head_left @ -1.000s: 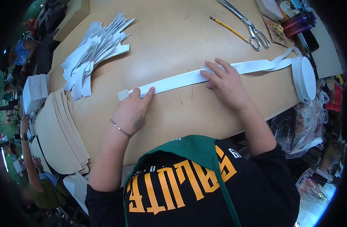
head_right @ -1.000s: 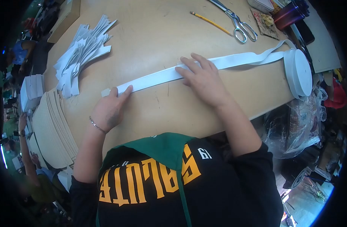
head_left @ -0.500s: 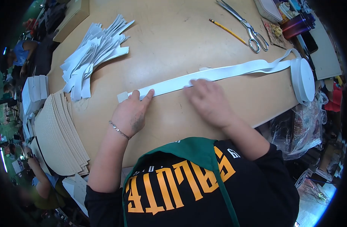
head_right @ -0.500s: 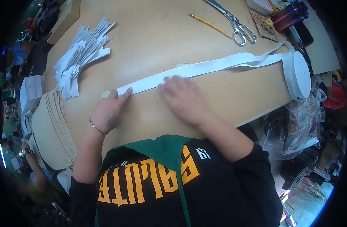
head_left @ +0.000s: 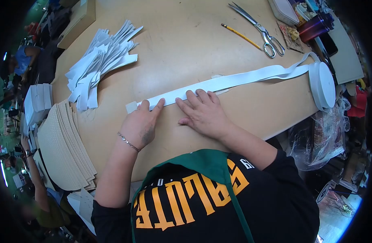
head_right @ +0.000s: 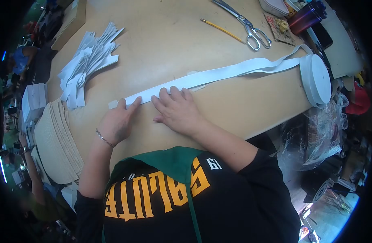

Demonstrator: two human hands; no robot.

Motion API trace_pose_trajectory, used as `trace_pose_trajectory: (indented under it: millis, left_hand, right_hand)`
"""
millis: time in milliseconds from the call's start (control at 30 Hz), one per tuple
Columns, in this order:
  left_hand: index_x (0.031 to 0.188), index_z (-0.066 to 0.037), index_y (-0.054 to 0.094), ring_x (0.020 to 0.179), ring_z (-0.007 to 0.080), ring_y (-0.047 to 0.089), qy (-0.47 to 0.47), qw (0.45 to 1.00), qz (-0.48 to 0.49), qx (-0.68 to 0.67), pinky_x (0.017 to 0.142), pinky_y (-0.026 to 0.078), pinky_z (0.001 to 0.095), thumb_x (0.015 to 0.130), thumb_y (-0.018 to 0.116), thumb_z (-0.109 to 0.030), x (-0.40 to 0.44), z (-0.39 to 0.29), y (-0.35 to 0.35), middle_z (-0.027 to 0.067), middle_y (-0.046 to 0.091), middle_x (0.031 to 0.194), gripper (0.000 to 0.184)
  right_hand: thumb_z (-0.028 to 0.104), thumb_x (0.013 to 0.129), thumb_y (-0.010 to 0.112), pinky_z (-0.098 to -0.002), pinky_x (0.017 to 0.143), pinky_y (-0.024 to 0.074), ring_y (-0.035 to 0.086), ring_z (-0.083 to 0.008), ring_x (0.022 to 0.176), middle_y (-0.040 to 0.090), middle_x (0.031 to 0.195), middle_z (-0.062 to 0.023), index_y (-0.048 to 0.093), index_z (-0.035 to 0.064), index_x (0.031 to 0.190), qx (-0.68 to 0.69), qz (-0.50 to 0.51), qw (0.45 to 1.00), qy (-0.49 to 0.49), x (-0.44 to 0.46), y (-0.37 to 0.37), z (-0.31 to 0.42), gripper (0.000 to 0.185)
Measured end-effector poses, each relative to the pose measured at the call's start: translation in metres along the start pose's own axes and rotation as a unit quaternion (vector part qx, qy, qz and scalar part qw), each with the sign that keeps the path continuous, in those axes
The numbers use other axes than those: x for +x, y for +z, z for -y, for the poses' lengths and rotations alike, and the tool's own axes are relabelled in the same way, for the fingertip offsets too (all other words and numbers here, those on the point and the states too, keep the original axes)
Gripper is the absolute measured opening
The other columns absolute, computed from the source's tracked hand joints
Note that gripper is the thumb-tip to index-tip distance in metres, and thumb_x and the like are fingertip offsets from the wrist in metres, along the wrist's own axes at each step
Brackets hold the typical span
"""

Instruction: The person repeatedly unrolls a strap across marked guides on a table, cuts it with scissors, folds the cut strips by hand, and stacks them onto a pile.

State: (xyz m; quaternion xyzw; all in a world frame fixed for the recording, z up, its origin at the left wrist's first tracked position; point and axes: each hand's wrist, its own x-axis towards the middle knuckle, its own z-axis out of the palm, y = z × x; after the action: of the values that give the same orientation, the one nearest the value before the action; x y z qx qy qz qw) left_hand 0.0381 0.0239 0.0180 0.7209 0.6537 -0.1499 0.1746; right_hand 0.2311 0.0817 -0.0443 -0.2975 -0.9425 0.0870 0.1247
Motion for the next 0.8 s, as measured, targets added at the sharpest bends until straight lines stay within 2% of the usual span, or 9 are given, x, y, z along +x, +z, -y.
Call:
trace_pose_trajectory:
  millis: [67,167,267,367,467,667,700,733,800]
  left_hand:
    - [0.136,-0.02,0.035,0.07,0.034,0.06,0.004,1.0,-0.018,0.0,0.063,0.051,0.039,0.075,0.051,-0.002,-0.001,-0.002,0.002,0.0196,0.05,0.1,0.066]
    - [0.135,-0.023,0.037,0.076,0.0341,0.059,0.007,0.999,-0.003,0.038,0.067,0.05,0.0398,0.076,0.051,-0.005,0.001,-0.01,-0.004,0.0193,0.05,0.101,0.063]
    - [0.132,-0.015,0.04,0.085,0.0337,0.058,0.046,0.981,-0.113,0.149,0.073,0.049,0.0403,0.077,0.052,-0.008,0.0,-0.015,0.002,0.018,0.05,0.1,0.057]
    - [0.13,-0.004,0.039,0.103,0.0296,0.053,0.025,0.999,0.002,0.046,0.083,0.047,0.037,0.08,0.056,-0.012,0.013,-0.034,-0.007,0.0163,0.05,0.102,0.054]
    - [0.125,0.004,0.041,0.099,0.0288,0.055,0.018,1.0,-0.022,-0.008,0.08,0.049,0.0356,0.079,0.056,-0.013,0.015,-0.041,0.0,0.0157,0.05,0.101,0.052]
    - [0.126,0.001,0.042,0.091,0.0287,0.06,0.017,0.999,-0.019,0.027,0.071,0.053,0.0343,0.076,0.056,-0.009,0.017,-0.04,-0.001,0.0155,0.05,0.101,0.053]
    - [0.126,0.001,0.042,0.09,0.0287,0.06,0.018,0.999,-0.021,0.03,0.07,0.053,0.0346,0.076,0.056,-0.008,0.016,-0.04,-0.002,0.0155,0.05,0.101,0.053]
    - [0.126,0.001,0.042,0.09,0.0287,0.061,0.017,0.999,-0.022,0.032,0.07,0.053,0.035,0.075,0.055,-0.008,0.016,-0.04,-0.003,0.0155,0.05,0.102,0.053]
    - [0.126,0.001,0.043,0.088,0.0285,0.061,0.015,0.999,-0.02,0.031,0.069,0.053,0.0357,0.075,0.055,-0.007,0.016,-0.042,-0.004,0.0155,0.05,0.102,0.053]
  right_hand:
    - [0.051,0.077,0.056,-0.04,0.087,0.0339,0.044,-0.0255,0.104,0.048,0.111,-0.0089,0.054,0.0144,0.12,-0.004,0.011,1.0,0.007,0.0,-0.002,0.001,0.057]
    - [0.051,0.076,0.058,-0.0405,0.086,0.0341,0.044,-0.0249,0.101,0.049,0.109,-0.0082,0.054,0.0143,0.118,0.009,0.013,1.0,0.011,0.003,-0.001,0.002,0.057]
    - [0.052,0.074,0.059,-0.0403,0.084,0.0342,0.044,-0.0238,0.098,0.049,0.107,-0.0073,0.054,0.0141,0.117,0.02,0.003,1.0,0.013,0.003,0.0,0.001,0.057]
    - [0.052,0.073,0.061,-0.0398,0.082,0.0345,0.044,-0.0228,0.097,0.049,0.106,-0.0065,0.054,0.0136,0.116,0.024,-0.01,1.0,0.014,0.001,0.001,0.001,0.058]
    - [0.052,0.071,0.062,-0.0409,0.083,0.0353,0.044,-0.022,0.095,0.049,0.105,-0.0057,0.054,0.0128,0.116,0.027,-0.039,0.999,0.008,0.0,0.006,-0.001,0.061]
    - [0.037,0.072,0.069,-0.0398,0.092,0.0377,0.046,-0.026,0.108,0.05,0.112,-0.0084,0.054,0.0105,0.116,0.247,0.127,0.957,0.081,0.015,-0.035,-0.043,0.053]
    - [0.026,0.072,0.072,-0.0373,0.094,0.0388,0.048,-0.0273,0.109,0.052,0.113,-0.0107,0.055,0.0088,0.114,0.264,-0.099,0.959,0.036,0.008,-0.015,-0.085,0.048]
    - [0.021,0.072,0.072,-0.0379,0.092,0.0408,0.052,-0.028,0.103,0.055,0.111,-0.0112,0.057,0.0079,0.112,0.324,-0.125,0.906,0.241,0.016,-0.046,-0.113,0.045]
    - [0.016,0.072,0.071,-0.036,0.088,0.0427,0.054,-0.0298,0.1,0.057,0.108,-0.0157,0.061,0.0059,0.108,0.043,-0.231,0.909,0.344,0.016,-0.069,-0.189,0.039]
